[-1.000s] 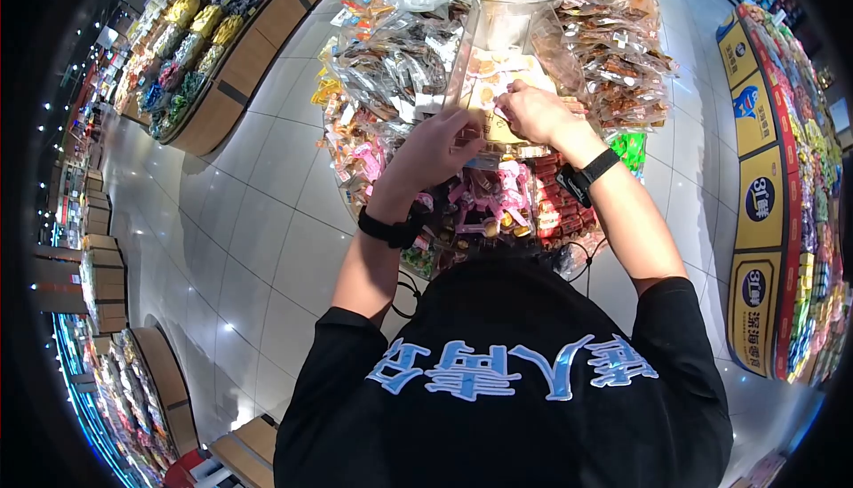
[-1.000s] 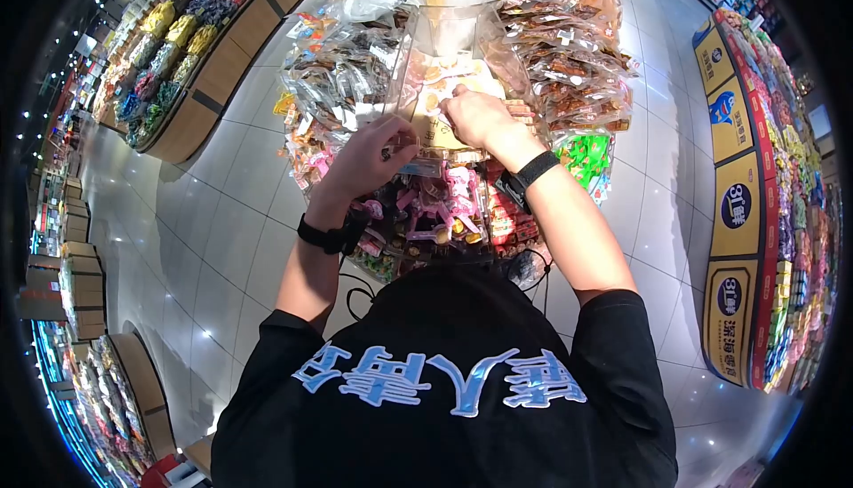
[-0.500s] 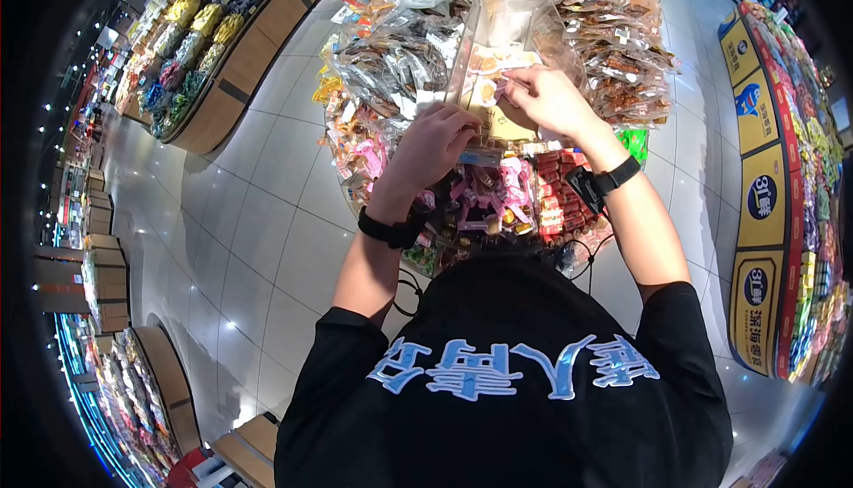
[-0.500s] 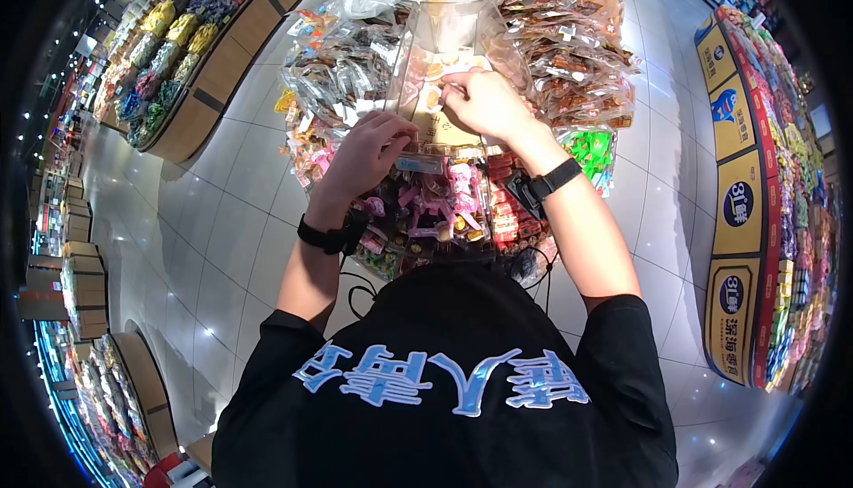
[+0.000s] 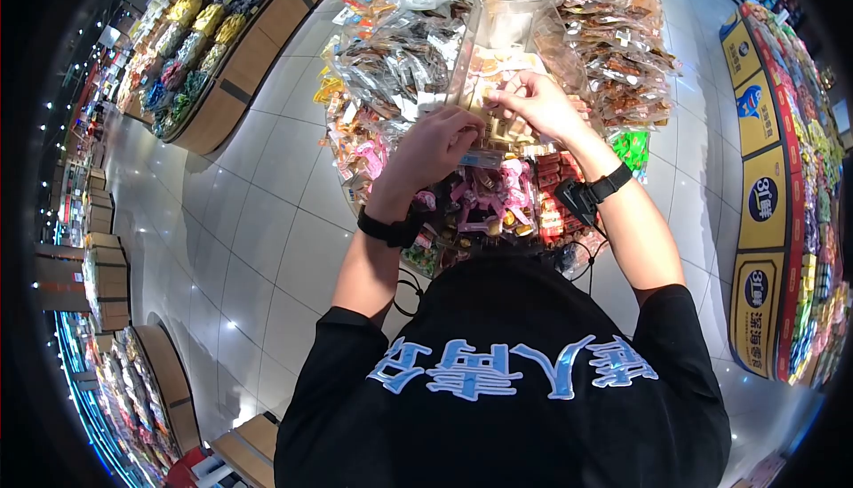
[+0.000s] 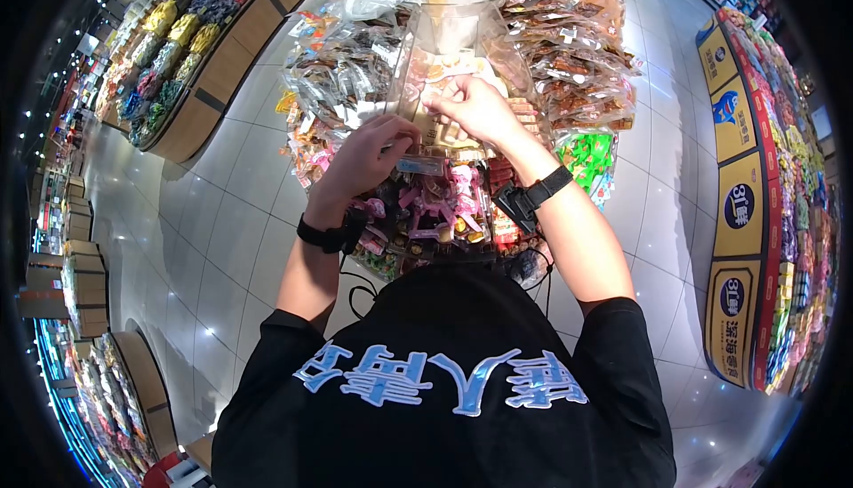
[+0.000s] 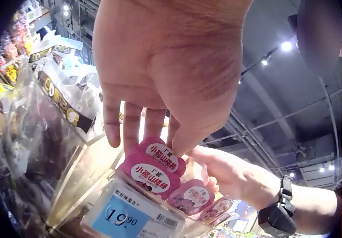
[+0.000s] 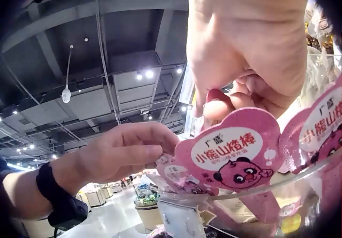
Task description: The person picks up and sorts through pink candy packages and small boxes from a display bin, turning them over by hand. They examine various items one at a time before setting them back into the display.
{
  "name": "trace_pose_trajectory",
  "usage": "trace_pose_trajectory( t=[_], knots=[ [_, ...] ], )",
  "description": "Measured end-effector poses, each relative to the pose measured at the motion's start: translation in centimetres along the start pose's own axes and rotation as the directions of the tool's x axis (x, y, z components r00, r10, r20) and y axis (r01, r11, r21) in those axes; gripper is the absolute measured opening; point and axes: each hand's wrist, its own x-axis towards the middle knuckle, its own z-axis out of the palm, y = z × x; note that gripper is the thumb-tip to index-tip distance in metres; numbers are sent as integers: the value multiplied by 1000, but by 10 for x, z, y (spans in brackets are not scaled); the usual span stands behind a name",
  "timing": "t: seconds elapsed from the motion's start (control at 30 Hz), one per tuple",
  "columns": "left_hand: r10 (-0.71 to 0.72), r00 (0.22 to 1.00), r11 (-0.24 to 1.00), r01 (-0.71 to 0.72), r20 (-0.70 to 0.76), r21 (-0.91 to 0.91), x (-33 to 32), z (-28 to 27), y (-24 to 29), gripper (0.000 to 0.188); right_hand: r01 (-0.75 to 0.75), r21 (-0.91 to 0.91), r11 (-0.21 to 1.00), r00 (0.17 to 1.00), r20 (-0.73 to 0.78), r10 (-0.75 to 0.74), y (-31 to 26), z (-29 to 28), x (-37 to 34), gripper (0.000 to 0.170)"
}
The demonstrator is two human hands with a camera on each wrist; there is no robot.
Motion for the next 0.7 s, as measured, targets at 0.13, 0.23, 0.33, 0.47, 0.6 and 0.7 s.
trace_pose_trajectory(
  t=[0.13, 0.23, 0.33, 0.47, 0.6, 0.7],
  knots=[
    [-21, 1000, 1000, 21, 7, -3, 0, 1, -1, 14, 24, 84, 996, 995, 99, -32, 26, 0, 12, 19],
    [-31, 999, 999, 31, 7, -8, -1, 1, -1, 15, 70, 158, 985, 983, 159, -95, 48, -1, 18, 23],
    [-37, 999, 999, 37, -16, -17, -3, 2, 0, 15, 127, 8, 992, 978, 166, -127, 41, -5, 7, 29],
    [-46, 999, 999, 46, -12, -30, -2, 2, 2, 16, 278, -408, 870, 960, 145, -239, 33, -5, 1, 31],
    [-42, 999, 999, 42, -21, -7, -3, 2, 2, 17, 203, -472, 858, 975, 12, -223, 24, -1, -6, 30],
    [-51, 998, 999, 51, -28, 4, -5, 2, 1, 17, 135, -351, 926, 987, -34, -157, 8, 1, -14, 29]
  ],
)
